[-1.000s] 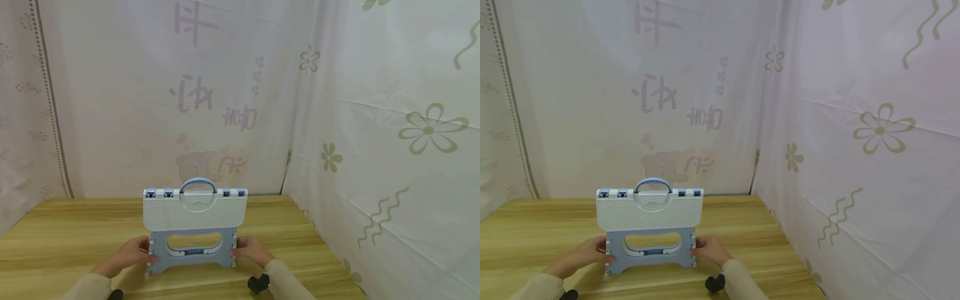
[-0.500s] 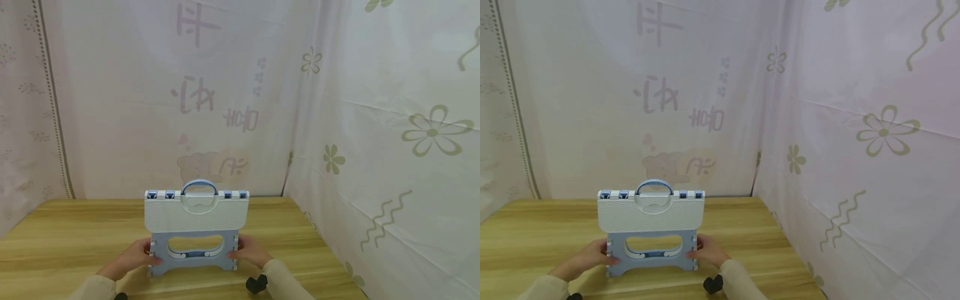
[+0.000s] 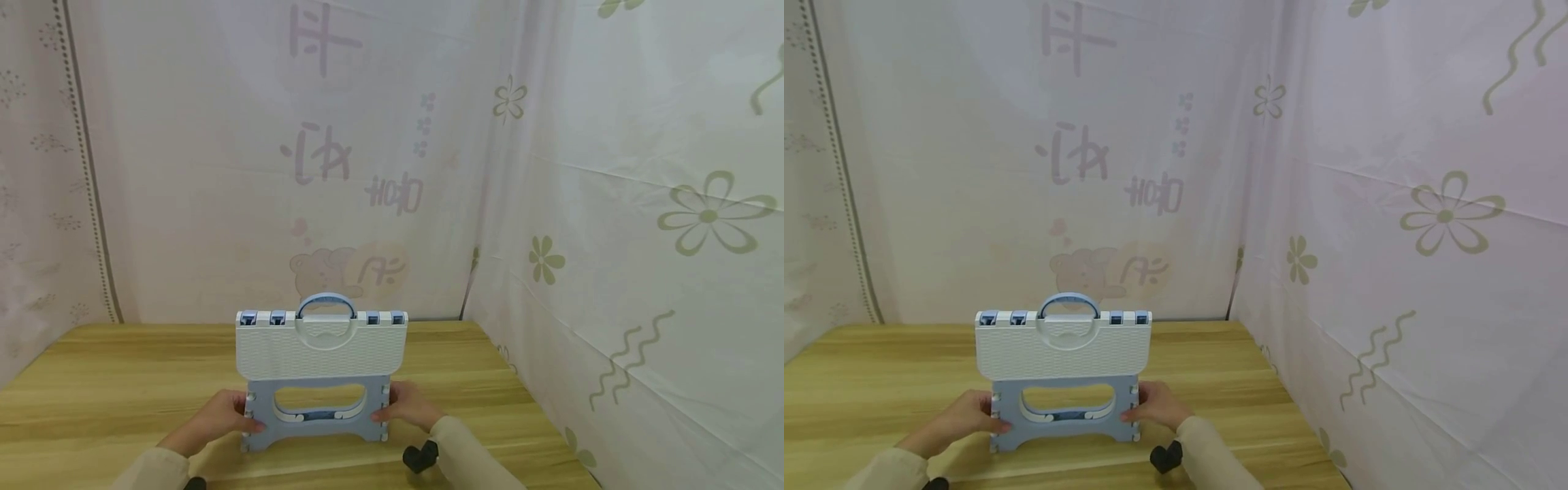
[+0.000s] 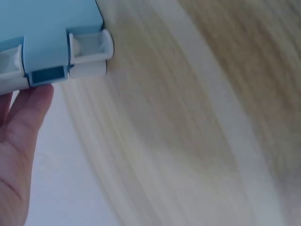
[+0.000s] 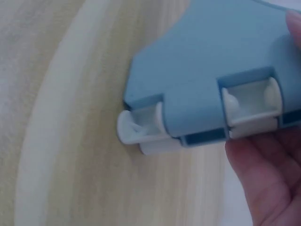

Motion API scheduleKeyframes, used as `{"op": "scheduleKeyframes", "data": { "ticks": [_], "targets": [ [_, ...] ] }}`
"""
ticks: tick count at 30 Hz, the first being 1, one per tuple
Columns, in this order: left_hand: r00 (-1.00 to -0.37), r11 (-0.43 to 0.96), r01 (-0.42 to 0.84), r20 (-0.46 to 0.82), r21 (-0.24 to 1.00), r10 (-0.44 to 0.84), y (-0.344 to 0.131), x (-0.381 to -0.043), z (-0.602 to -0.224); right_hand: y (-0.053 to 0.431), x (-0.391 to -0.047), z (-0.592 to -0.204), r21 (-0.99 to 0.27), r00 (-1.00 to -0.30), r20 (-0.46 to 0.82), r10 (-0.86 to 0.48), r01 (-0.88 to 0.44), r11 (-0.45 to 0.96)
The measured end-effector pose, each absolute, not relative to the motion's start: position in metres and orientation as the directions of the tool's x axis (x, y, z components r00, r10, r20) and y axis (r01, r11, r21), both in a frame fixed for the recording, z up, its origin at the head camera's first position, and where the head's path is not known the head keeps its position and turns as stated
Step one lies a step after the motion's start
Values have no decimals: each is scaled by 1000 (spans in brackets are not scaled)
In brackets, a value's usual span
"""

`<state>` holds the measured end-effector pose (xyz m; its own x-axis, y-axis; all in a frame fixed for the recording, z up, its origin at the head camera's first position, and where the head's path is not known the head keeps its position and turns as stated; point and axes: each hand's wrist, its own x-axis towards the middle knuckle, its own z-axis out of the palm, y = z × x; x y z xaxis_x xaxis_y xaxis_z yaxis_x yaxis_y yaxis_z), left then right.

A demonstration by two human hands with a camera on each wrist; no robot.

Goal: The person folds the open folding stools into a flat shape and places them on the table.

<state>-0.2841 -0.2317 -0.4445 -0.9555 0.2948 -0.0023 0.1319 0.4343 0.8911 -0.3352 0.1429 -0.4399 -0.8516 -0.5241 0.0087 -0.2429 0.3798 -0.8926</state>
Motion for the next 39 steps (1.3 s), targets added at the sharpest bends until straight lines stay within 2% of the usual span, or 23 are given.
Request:
{"op": "scheduleKeyframes", "data": {
  "ticks": [20, 34, 39],
  "targets": [
    [-932, 434, 177, 8, 883, 362, -234, -282, -440, 142, -331, -431, -880, -857, 12, -514, -253, 402],
    [-926, 438, 165, -14, 884, 378, -235, -271, -438, 142, -316, -420, -875, -860, -59, -506, -200, 442],
    [-909, 402, 166, -19, 901, 417, -234, -265, -438, 143, -310, -419, -871, -870, -90, -486, -168, 462]
  ]
}}
